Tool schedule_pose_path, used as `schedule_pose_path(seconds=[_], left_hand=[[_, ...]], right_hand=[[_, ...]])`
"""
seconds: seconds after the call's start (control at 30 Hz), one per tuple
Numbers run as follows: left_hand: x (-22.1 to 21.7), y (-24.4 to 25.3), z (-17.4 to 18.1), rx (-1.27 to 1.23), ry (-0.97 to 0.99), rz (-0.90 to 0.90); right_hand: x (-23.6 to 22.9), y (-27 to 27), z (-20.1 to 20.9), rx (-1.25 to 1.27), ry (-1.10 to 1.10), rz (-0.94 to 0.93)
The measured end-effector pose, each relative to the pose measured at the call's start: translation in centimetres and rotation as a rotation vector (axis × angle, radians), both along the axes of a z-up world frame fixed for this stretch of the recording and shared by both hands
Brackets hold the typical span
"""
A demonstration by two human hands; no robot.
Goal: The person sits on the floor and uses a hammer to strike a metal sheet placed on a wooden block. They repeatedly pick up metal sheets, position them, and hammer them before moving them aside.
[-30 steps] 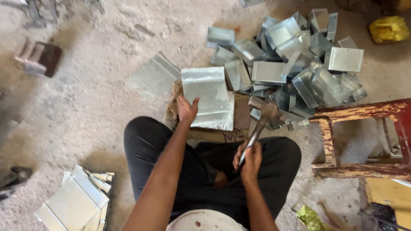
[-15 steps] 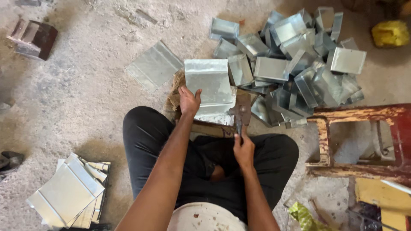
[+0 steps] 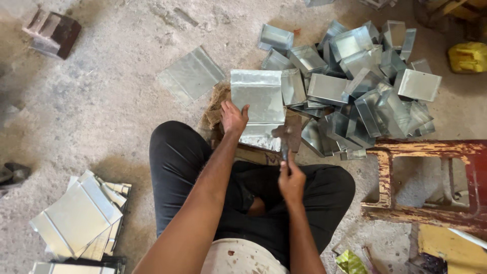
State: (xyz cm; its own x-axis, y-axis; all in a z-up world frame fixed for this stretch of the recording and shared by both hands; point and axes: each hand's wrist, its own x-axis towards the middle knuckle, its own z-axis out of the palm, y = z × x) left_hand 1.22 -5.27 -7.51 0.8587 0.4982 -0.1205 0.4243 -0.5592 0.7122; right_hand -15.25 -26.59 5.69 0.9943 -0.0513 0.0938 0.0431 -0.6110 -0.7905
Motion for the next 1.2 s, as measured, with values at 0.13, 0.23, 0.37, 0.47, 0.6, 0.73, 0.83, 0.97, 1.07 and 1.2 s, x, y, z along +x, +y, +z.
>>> schedule_pose_path(seconds=[0.13, 0.23, 0.37, 0.47, 0.6, 0.73, 0.83, 0.97, 1.07, 1.2], left_hand=[[0.3, -0.2, -1.0, 0.035, -0.085, 0.027], [0.2, 0.1, -1.7, -0.004, -0.053, 0.042], [0.3, -0.4, -2.6, -0.002, -0.077, 0.029], [0.0, -0.5, -2.7, 0.02, -0.13, 0.038], [0.3, 0.0, -2.4, -0.023, -0.122, 0.034], [0.2, 0.3, -2.4, -0.027, -0.141, 0.043], [0.4, 0.0, -2.7, -0.033, -0.158, 0.046], [0.4, 0.3, -3.2, -0.028, -0.163, 0.066], [0.3, -0.3, -3.1, -0.043, -0.201, 0.064], [0.3, 0.2, -2.8, -0.039, -0.203, 0.079]], right_hand=[[-1.1, -0.7, 3.1, 0.164, -0.04, 0.009], [-1.3, 0.6, 2.3, 0.139, -0.176, 0.029], [-0.4, 1.5, -0.8, -0.135, -0.157, 0.196], [0.0, 1.4, 0.4, 0.057, -0.066, 0.144], [-1.5, 1.5, 1.7, 0.181, -0.058, 0.017], [-1.2, 2.2, 0.3, -0.03, -0.328, 0.121], [-0.5, 1.5, 0.2, -0.112, -0.23, 0.079], [-1.5, 1.4, 0.8, 0.19, 0.138, -0.162], [-2.0, 1.9, 0.0, 0.161, -0.269, 0.018], [-0.5, 1.6, 0.2, -0.012, -0.17, 0.26]])
